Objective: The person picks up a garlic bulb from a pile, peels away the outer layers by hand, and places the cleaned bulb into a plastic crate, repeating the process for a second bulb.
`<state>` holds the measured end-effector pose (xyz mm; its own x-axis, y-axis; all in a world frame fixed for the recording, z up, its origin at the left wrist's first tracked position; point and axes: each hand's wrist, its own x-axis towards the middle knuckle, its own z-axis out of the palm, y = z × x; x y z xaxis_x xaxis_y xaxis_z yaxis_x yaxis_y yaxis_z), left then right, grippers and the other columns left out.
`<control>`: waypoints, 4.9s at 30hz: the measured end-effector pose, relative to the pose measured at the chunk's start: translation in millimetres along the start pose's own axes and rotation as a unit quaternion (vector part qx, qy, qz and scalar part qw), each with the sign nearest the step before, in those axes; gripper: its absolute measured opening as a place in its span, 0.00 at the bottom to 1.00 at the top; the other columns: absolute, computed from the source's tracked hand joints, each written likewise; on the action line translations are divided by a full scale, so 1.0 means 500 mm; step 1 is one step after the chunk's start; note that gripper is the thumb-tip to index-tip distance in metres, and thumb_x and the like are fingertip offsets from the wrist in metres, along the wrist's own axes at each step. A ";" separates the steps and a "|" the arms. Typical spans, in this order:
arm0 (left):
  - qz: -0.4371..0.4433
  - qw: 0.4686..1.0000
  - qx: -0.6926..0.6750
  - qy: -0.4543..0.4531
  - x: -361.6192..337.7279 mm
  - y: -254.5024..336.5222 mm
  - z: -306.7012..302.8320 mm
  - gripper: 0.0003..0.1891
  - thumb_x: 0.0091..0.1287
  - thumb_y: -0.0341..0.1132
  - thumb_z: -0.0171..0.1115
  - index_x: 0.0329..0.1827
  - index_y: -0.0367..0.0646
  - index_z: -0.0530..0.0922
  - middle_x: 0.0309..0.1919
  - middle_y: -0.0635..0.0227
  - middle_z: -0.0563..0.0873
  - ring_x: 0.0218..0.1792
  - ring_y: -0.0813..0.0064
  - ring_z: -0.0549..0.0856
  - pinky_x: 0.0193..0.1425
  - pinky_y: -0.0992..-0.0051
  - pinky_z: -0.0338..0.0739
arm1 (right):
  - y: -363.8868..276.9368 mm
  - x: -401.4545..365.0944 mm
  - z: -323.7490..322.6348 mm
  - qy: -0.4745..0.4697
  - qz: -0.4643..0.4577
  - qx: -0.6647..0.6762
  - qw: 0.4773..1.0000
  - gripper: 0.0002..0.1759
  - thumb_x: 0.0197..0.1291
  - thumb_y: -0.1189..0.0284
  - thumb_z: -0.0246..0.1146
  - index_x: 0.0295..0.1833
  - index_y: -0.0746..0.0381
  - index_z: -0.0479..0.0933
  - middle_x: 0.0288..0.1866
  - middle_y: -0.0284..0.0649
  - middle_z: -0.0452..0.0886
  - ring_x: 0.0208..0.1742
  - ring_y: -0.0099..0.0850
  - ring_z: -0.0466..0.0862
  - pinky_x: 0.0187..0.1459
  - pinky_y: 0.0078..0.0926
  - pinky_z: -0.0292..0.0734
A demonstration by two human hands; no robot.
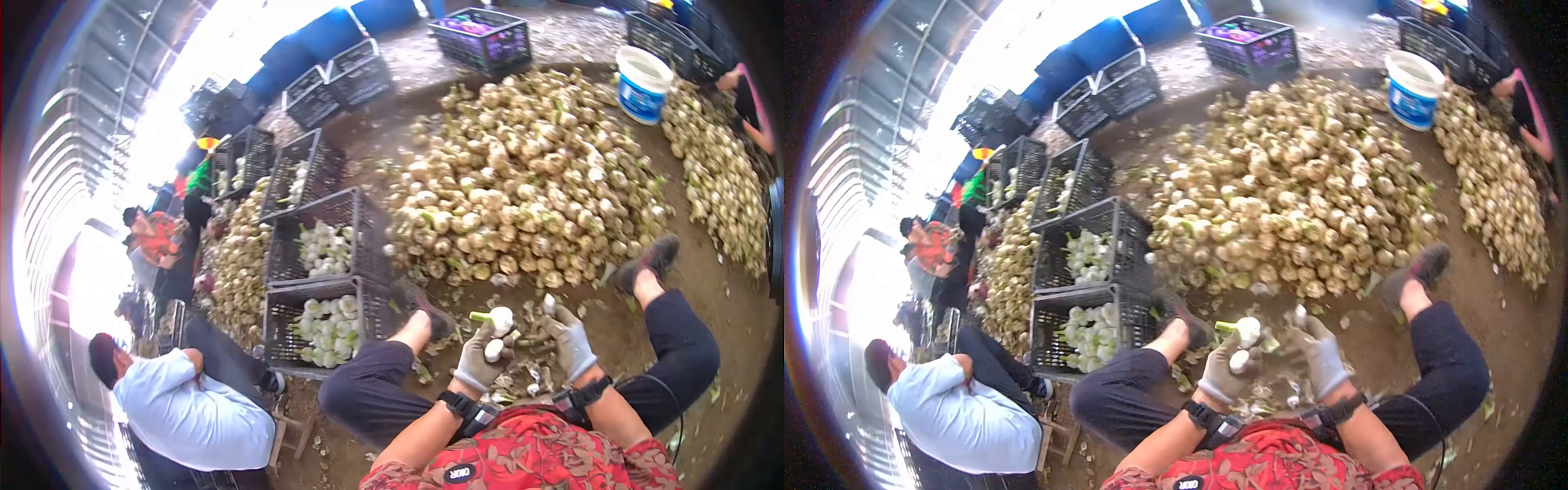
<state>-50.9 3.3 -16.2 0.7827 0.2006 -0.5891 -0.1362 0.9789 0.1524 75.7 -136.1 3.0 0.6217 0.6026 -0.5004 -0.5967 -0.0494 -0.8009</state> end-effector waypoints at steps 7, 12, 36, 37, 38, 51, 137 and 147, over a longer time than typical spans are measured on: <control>0.352 0.919 -0.120 -0.130 0.029 0.438 0.046 0.24 0.66 0.52 0.60 0.53 0.41 0.74 0.41 0.60 0.83 0.39 0.62 0.84 0.46 0.65 0.85 | 0.058 0.025 -0.050 0.097 0.059 0.033 0.993 0.11 0.65 0.60 0.62 0.45 0.54 0.74 0.24 0.33 0.78 0.21 0.25 0.77 0.21 0.23 0.70; 0.273 0.950 0.092 0.120 0.128 0.513 -0.019 0.13 0.66 0.42 0.63 0.41 0.41 0.75 0.37 0.57 0.83 0.31 0.63 0.82 0.42 0.63 0.84 | 0.080 0.041 -0.052 0.086 0.100 0.089 0.987 0.11 0.66 0.63 0.63 0.45 0.59 0.76 0.31 0.33 0.80 0.25 0.23 0.80 0.25 0.22 0.75; 0.087 0.995 -0.009 0.057 0.328 0.279 -0.086 0.15 0.60 0.42 0.60 0.47 0.46 0.79 0.34 0.67 0.84 0.31 0.70 0.80 0.33 0.70 0.76 | 0.085 0.109 -0.025 0.057 0.127 0.081 0.987 0.15 0.67 0.63 0.61 0.47 0.66 0.77 0.36 0.39 0.82 0.31 0.27 0.83 0.30 0.23 0.80; 0.072 0.997 -0.028 0.022 0.269 0.230 -0.032 0.16 0.60 0.42 0.58 0.48 0.46 0.79 0.35 0.66 0.84 0.34 0.68 0.80 0.36 0.70 0.75 | 0.079 0.108 -0.018 0.033 0.125 0.045 0.991 0.16 0.66 0.62 0.61 0.48 0.65 0.77 0.37 0.37 0.82 0.31 0.26 0.83 0.30 0.23 0.80; 0.061 0.997 -0.005 -0.056 0.222 0.190 -0.026 0.17 0.60 0.41 0.57 0.50 0.44 0.79 0.41 0.64 0.84 0.41 0.64 0.80 0.44 0.67 0.75 | 0.042 0.097 0.003 0.014 0.110 -0.016 0.994 0.18 0.65 0.63 0.63 0.51 0.66 0.76 0.37 0.34 0.82 0.33 0.25 0.83 0.33 0.21 0.79; 0.243 0.826 0.491 -0.132 -0.001 -0.037 0.070 0.36 0.64 0.47 0.69 0.70 0.43 0.64 0.55 0.67 0.78 0.46 0.78 0.81 0.46 0.77 0.79 | 0.020 0.027 0.017 -0.129 -0.097 -0.008 0.987 0.31 0.66 0.60 0.64 0.69 0.66 0.66 0.56 0.35 0.79 0.56 0.24 0.77 0.59 0.23 0.71; 0.005 0.892 0.386 -0.234 -0.051 0.000 -0.011 0.30 0.57 0.53 0.65 0.50 0.33 0.76 0.34 0.64 0.83 0.29 0.74 0.83 0.32 0.77 0.78 | -0.079 -0.006 0.075 -0.147 -0.004 0.216 0.965 0.11 0.67 0.76 0.56 0.50 0.71 0.75 0.37 0.44 0.82 0.29 0.28 0.82 0.30 0.26 0.81; 0.140 0.816 0.553 -0.091 -0.029 -0.008 -0.007 0.30 0.50 0.33 0.75 0.55 0.35 0.72 0.41 0.66 0.83 0.41 0.71 0.85 0.44 0.74 0.81 | -0.135 0.016 0.028 -0.084 -0.128 0.283 0.947 0.11 0.69 0.75 0.53 0.48 0.71 0.77 0.38 0.45 0.84 0.32 0.31 0.84 0.31 0.27 0.83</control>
<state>-63.9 -3.4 -10.8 0.9059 0.3031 -0.2958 0.2274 0.2411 0.9435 113.9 -116.6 57.8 0.7218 0.6572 -0.2172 -0.6436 0.5217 -0.5600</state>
